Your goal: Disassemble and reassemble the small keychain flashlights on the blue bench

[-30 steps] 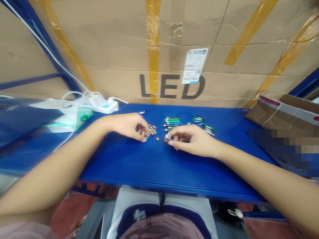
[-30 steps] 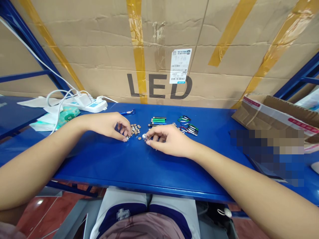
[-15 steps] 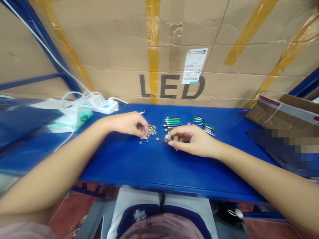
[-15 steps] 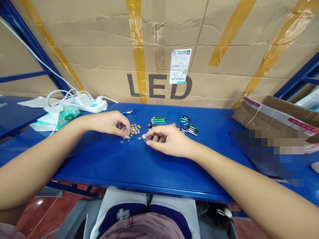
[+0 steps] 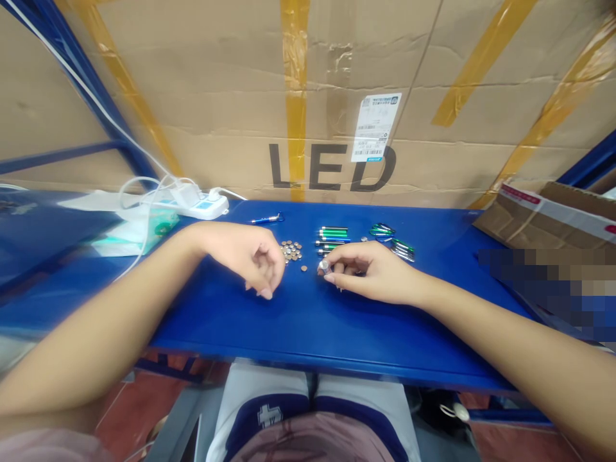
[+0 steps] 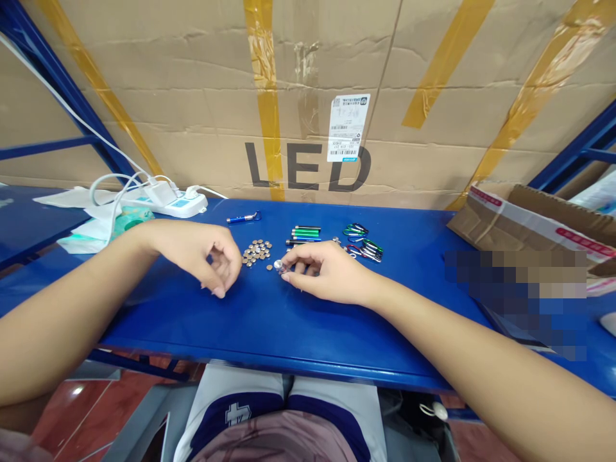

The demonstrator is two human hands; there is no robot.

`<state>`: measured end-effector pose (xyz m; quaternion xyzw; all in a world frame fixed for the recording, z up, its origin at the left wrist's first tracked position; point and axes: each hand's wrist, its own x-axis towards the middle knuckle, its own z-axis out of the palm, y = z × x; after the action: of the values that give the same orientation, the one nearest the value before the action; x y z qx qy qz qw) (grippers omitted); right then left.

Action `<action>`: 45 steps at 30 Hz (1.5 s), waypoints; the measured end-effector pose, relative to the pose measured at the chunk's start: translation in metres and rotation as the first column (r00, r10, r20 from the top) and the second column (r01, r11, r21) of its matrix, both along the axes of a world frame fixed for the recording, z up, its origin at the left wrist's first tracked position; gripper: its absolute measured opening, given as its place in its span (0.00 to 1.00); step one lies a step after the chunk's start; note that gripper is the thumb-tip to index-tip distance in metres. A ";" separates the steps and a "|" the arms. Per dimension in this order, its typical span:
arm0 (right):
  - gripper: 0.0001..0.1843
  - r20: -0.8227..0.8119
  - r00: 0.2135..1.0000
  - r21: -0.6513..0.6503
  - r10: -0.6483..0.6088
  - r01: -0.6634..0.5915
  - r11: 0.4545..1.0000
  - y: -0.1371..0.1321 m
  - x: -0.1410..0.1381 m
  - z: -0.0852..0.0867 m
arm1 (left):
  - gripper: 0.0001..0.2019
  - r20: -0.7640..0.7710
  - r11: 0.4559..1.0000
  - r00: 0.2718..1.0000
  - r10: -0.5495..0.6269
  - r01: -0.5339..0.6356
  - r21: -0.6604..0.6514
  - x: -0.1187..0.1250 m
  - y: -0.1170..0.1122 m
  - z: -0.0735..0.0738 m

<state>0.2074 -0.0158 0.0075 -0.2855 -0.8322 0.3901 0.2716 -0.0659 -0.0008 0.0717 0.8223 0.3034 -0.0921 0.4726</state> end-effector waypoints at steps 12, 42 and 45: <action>0.15 0.014 1.000 -0.016 0.002 -0.002 1.000 0.001 0.001 -0.002 | 0.07 0.093 1.000 0.995 0.019 -0.019 -0.008 -0.001 0.005 -0.009; 0.08 0.061 0.995 0.187 0.078 -0.088 0.978 0.001 0.001 0.000 | 0.13 0.472 0.911 0.801 0.367 -0.413 -0.008 0.040 -0.004 -0.043; 0.08 0.076 0.994 0.204 0.081 -0.095 0.974 0.000 0.001 0.001 | 0.13 0.469 0.907 0.798 0.377 -0.421 -0.014 0.040 -0.004 -0.043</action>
<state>0.2082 -0.0155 0.0083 -0.2316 -0.8887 0.3033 0.2541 -0.0259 -0.0051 0.0288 0.7583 0.3525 0.2216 0.5016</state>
